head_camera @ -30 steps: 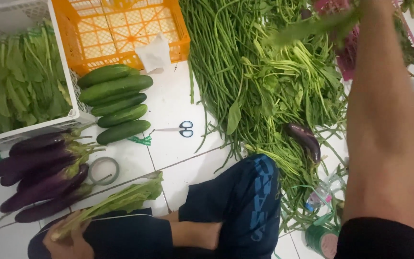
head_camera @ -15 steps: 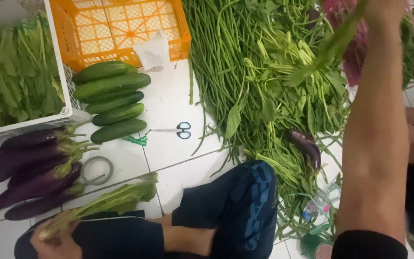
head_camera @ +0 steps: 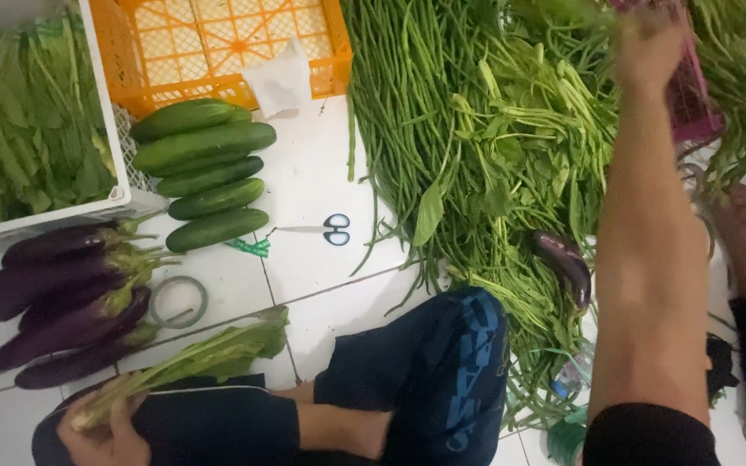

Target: Bundling small portions of leafy greens using green adhesive tape and scissors on a tiled floor.

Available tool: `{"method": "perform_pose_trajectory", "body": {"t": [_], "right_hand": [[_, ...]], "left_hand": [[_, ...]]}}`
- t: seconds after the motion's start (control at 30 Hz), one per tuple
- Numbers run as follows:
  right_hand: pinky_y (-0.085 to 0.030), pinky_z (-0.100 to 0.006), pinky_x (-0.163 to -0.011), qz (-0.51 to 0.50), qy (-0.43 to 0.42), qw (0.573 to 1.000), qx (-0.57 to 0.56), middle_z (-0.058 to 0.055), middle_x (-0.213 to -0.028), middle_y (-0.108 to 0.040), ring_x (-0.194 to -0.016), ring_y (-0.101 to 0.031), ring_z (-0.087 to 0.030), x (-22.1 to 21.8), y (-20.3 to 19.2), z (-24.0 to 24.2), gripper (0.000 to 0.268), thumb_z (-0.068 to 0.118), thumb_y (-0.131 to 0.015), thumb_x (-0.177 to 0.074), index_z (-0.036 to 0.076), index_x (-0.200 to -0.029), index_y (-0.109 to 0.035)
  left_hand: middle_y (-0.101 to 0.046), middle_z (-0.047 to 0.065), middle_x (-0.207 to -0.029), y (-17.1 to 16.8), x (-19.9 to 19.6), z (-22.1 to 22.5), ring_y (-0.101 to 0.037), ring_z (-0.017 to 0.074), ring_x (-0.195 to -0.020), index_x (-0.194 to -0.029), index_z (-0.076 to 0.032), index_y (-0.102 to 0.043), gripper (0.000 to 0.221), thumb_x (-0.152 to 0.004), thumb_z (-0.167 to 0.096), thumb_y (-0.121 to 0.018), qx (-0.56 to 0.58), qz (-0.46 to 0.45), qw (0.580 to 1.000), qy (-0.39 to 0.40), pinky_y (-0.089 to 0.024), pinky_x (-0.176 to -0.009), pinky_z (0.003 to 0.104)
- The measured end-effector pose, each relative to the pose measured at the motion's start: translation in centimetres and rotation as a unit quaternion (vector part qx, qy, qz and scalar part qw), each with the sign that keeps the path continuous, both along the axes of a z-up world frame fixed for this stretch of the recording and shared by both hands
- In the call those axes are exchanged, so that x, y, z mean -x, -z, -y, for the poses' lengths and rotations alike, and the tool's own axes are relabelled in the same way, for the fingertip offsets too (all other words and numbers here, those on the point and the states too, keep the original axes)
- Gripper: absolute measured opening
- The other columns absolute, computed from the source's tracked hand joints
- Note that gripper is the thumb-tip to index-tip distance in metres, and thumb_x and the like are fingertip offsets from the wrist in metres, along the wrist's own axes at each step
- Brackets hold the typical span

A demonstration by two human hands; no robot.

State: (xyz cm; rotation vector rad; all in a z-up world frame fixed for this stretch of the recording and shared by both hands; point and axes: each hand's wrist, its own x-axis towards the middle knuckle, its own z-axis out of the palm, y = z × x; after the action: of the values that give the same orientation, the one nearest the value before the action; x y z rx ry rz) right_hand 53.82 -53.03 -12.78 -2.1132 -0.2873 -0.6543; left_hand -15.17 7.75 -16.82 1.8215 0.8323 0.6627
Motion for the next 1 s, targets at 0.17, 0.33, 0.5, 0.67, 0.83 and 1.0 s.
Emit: {"method": "perform_pose_trajectory", "body": {"t": [0.17, 0.33, 0.5, 0.67, 0.83, 1.0], "right_hand": [[-0.035, -0.07, -0.089, -0.063, 0.181, 0.94, 0.283, -0.01, -0.098, -0.072, -0.086, -0.067, -0.032, 3.8, 1.9, -6.4, 0.034, 0.008, -0.087, -0.078, 0.004, -0.11, -0.074], [-0.038, -0.058, -0.091, -0.215, 0.053, 0.91, 0.349, -0.01, -0.092, -0.074, -0.084, -0.067, -0.03, 2.1, 8.3, -12.0, 0.023, 0.03, -0.078, -0.094, 0.009, -0.1, -0.077], [-0.029, -0.064, -0.112, -0.372, 0.099, 0.872, 0.304, -0.013, -0.09, -0.074, -0.09, -0.066, -0.038, 1.8, 9.5, -14.1, 0.03, 0.036, -0.08, -0.092, 0.007, -0.095, -0.077], [-0.06, -0.037, -0.072, -0.262, 0.031, 0.949, 0.171, -0.014, -0.099, -0.077, -0.079, -0.074, -0.024, 0.8, 6.4, -11.6, 0.034, 0.026, -0.083, -0.096, 0.0, -0.117, -0.076], [-0.059, -0.033, -0.065, -0.074, -0.05, 0.988, 0.126, -0.011, -0.093, -0.078, -0.074, -0.07, -0.018, 2.0, -2.3, -10.5, 0.02, 0.01, -0.077, -0.1, 0.001, -0.118, -0.08], [-0.041, -0.027, -0.053, 0.072, -0.026, 0.994, 0.074, -0.002, -0.078, -0.069, -0.063, -0.051, -0.011, 3.9, -9.4, -9.1, 0.006, 0.0, -0.078, -0.097, -0.004, -0.1, -0.082]], "left_hand": [[-0.043, 0.047, -0.133, 1.6, 0.1, -0.8, -0.053, 0.0532, -0.119, -0.137, 0.014, -0.022, 0.034, -0.108, 0.01, -0.039, 0.031, 0.065, 0.997, 0.031, -0.051, -0.098, 0.055], [-0.043, 0.047, -0.131, 0.5, -0.8, -0.1, -0.053, 0.0549, -0.122, -0.136, 0.015, -0.023, 0.032, -0.107, 0.017, -0.038, 0.012, 0.04, 0.999, 0.01, -0.051, -0.1, 0.056], [-0.055, 0.042, -0.125, 0.4, -0.4, -0.3, -0.061, 0.0474, -0.111, -0.138, 0.015, -0.031, 0.036, -0.106, 0.017, -0.047, -0.025, -0.021, 0.999, -0.019, -0.053, -0.095, 0.048], [-0.049, 0.043, -0.131, -1.9, -1.7, 0.1, -0.057, 0.0492, -0.116, -0.135, 0.017, -0.026, 0.032, -0.107, 0.011, -0.042, -0.005, -0.025, 0.999, 0.027, -0.051, -0.098, 0.052], [-0.046, 0.043, -0.135, -1.5, -1.3, 0.2, -0.055, 0.0501, -0.122, -0.138, 0.011, -0.024, 0.036, -0.107, 0.013, -0.043, 0.033, 0.034, 0.998, 0.035, -0.052, -0.099, 0.054], [-0.048, 0.041, -0.134, -3.8, -1.4, 1.4, -0.057, 0.0466, -0.121, -0.138, 0.015, -0.03, 0.038, -0.104, 0.019, -0.048, 0.001, -0.007, 1.0, 0.018, -0.053, -0.097, 0.05]]}}
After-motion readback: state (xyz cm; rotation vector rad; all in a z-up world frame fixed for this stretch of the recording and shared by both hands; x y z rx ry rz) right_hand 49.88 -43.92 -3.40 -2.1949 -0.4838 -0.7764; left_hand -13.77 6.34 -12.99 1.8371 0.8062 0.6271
